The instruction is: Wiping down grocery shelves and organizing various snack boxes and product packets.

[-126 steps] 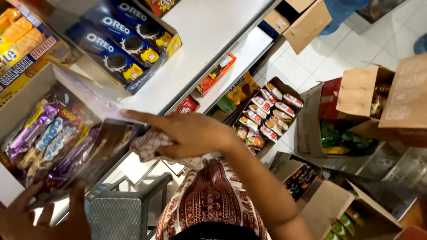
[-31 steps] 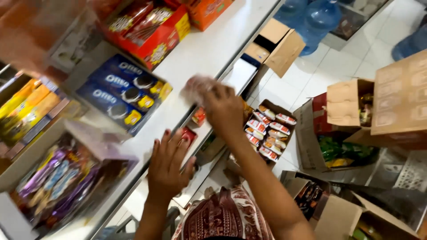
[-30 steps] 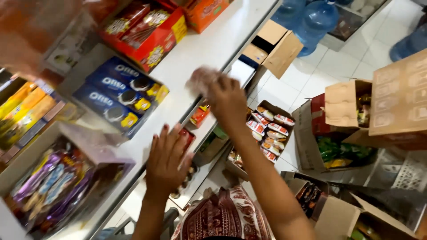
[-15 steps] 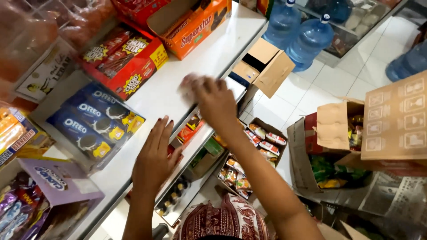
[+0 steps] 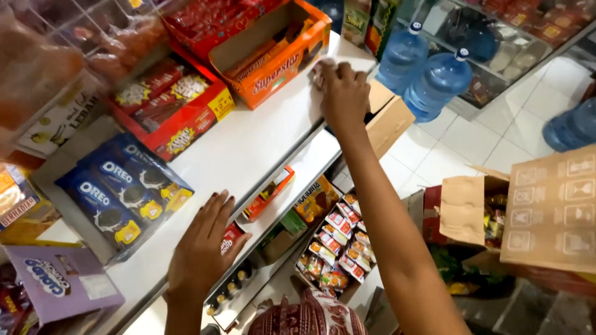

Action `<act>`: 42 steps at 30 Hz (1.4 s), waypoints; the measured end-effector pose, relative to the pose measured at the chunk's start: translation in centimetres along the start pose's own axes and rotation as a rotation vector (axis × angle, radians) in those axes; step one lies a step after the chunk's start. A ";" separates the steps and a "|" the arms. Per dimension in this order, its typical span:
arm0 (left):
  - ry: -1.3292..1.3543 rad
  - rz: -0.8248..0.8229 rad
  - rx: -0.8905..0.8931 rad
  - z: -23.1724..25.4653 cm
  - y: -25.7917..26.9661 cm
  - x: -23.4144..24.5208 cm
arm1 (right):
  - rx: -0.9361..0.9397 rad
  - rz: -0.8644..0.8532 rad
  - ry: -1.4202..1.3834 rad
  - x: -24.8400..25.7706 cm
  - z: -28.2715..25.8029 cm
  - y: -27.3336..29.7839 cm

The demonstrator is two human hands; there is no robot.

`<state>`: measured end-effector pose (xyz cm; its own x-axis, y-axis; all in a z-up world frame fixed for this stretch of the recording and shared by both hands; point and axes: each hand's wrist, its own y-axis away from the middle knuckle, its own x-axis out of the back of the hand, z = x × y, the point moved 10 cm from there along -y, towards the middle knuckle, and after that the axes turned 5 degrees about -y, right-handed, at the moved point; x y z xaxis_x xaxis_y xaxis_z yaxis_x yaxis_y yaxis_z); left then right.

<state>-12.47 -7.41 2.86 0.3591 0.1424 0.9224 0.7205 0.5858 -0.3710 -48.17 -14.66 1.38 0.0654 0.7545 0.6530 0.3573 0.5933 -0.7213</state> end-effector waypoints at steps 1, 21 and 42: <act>-0.001 -0.002 0.021 -0.1 -0.1 0.1 | 0.010 -0.007 -0.009 0.0 -0.2 -0.3; 0.064 0.110 0.021 -0.2 0.6 1.1 | 0.085 0.055 0.108 -3.2 2.2 -3.3; 0.229 0.364 0.025 -1.1 3.5 3.1 | 0.032 -0.353 -0.288 0.6 -17.6 4.4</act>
<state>-8.17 -5.81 4.35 0.7116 0.1639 0.6832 0.5093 0.5495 -0.6623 -30.13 -16.56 2.69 -0.3188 0.5493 0.7724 0.2823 0.8330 -0.4759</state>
